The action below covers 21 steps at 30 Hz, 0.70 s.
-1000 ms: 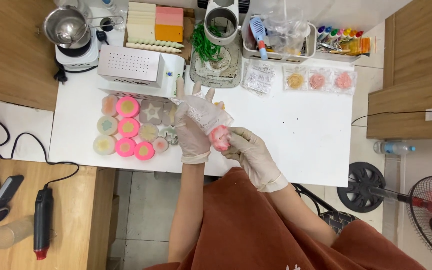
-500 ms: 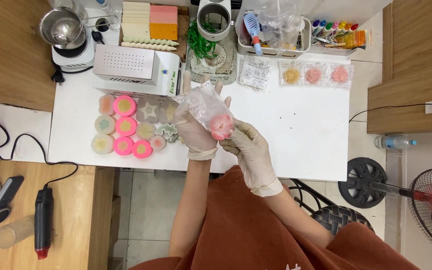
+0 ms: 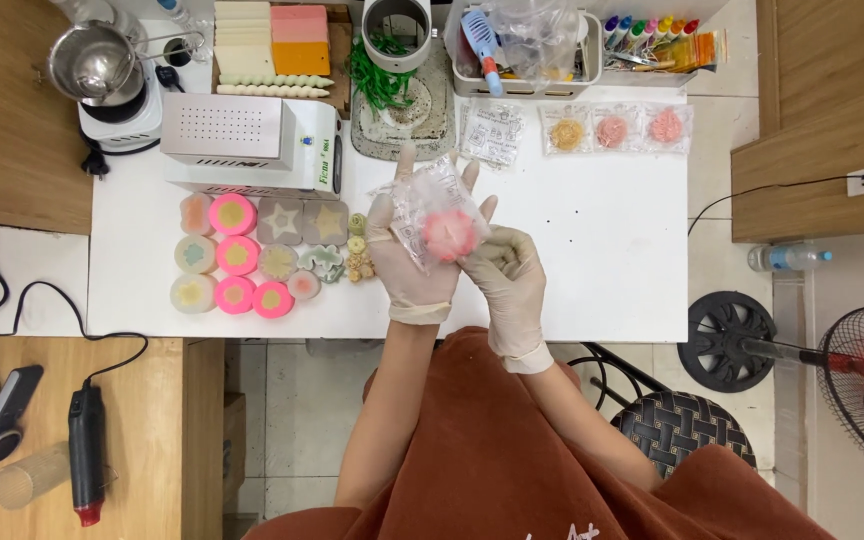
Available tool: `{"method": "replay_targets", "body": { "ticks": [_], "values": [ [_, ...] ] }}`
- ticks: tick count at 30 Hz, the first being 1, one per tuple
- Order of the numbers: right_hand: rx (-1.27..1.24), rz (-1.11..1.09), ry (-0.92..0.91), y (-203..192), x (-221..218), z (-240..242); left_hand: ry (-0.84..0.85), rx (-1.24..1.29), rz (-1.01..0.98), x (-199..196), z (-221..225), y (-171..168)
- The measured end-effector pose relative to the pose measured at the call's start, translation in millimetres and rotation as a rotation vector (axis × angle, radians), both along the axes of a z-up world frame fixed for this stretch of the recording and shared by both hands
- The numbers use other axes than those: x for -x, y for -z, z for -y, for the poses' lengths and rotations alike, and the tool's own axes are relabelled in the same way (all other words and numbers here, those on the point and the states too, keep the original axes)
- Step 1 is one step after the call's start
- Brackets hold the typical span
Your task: The person picks up decorative soaps one at a time from the table, opens a printed plastic bag, places a soap inside, seals the bag, and sets the finished bag in a row on the table. They repeat this for several soaps of different colors and shapes.
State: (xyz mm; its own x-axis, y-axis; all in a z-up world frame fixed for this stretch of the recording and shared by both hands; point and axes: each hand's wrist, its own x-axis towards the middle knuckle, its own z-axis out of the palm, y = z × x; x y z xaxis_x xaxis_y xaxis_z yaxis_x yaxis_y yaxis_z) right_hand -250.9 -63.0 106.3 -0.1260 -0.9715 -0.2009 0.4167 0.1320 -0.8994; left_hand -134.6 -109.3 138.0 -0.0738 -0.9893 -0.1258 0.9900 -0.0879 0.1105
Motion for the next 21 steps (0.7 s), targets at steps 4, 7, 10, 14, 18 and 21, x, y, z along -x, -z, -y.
{"method": "replay_targets", "body": {
  "ticks": [4,7,10,14,18,21],
  "values": [
    [0.055,-0.089,0.050,12,10,6,0.049,0.012,0.006,13,-2,-1],
    [0.036,-0.130,0.090,-10,9,8,0.069,0.050,0.038,19,-3,4],
    [0.066,-0.254,0.146,-20,8,8,0.094,0.091,0.056,24,-4,-1],
    [0.220,-0.368,0.238,-19,11,4,0.141,0.091,0.093,30,-5,-9],
    [0.382,-0.810,0.346,-33,16,1,0.141,0.130,0.125,34,-6,-8],
    [0.418,-0.918,0.353,-47,21,4,0.169,0.117,0.163,39,-2,-5]
  ]
}}
